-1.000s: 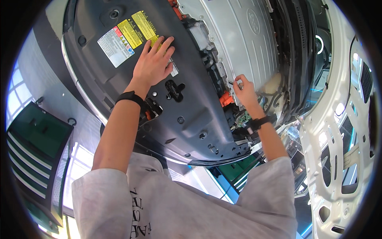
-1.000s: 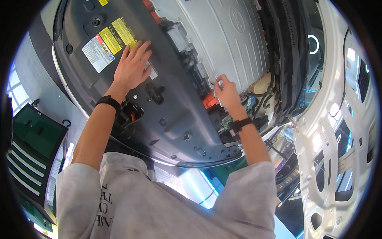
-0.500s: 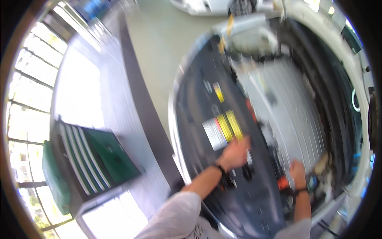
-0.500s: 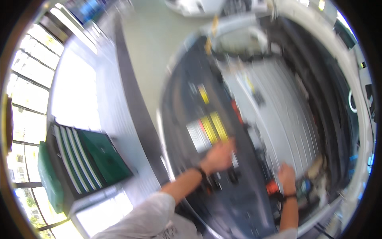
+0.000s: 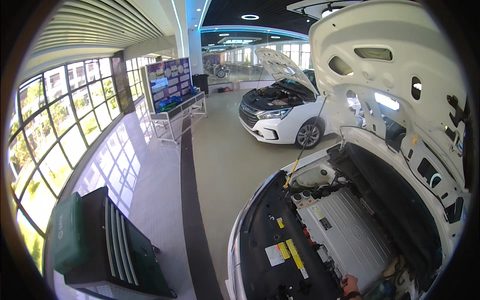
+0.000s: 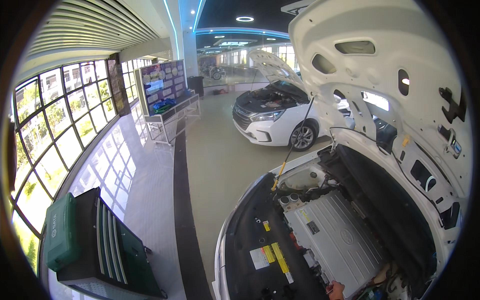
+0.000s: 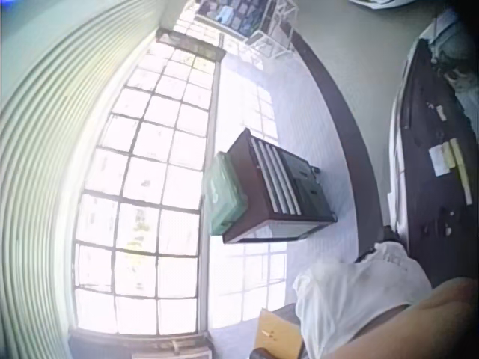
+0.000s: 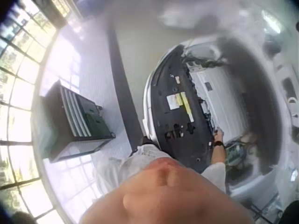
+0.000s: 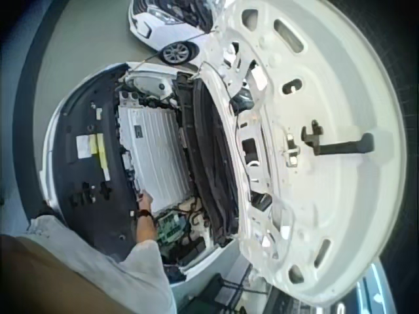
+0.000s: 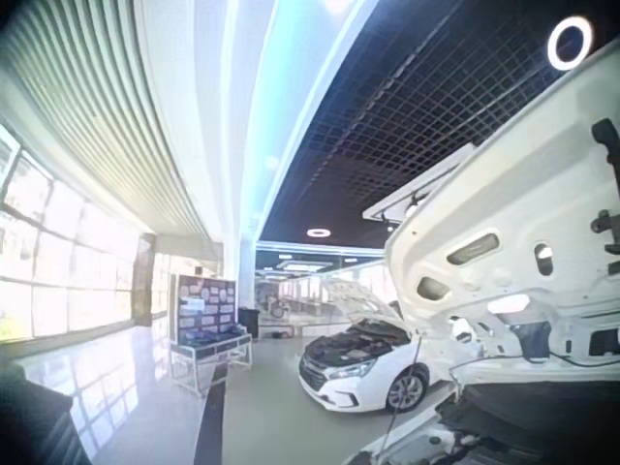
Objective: Assemble a socket wrench from a toolkit and use it to tighten bolts on a car's engine components.
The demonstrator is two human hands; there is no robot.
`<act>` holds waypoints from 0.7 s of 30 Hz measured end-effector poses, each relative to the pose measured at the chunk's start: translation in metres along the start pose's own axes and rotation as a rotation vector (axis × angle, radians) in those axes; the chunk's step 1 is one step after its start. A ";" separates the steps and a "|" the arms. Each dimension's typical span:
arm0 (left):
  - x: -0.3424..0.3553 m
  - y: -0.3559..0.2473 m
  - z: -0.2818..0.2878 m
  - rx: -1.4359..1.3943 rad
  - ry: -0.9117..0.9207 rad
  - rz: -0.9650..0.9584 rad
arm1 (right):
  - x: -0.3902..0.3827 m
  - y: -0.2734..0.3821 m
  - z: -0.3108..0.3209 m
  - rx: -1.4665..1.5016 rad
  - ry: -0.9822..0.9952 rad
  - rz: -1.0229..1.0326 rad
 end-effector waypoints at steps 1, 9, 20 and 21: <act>0.018 -0.014 0.017 -0.036 -0.015 -0.019 | 0.034 0.000 0.004 0.010 0.027 -0.087; 0.018 -0.051 0.007 -0.280 -0.119 -0.031 | -0.161 0.017 -0.062 -0.178 0.072 -0.048; -0.038 0.055 -0.077 -0.120 0.174 -0.199 | -0.160 -0.007 -0.031 -0.333 0.112 -0.053; -0.029 0.058 -0.056 -0.041 0.216 -0.354 | -0.160 -0.010 -0.022 -0.465 0.091 -0.051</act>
Point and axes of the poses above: each hand's wrist, its own x-axis towards the middle knuckle, its own z-axis out of the back of the hand, y = z × x, the point moved 7 cm from there along x, towards the middle knuckle, and after that the axes turned 12 degrees about -z, right-handed, at the moved point
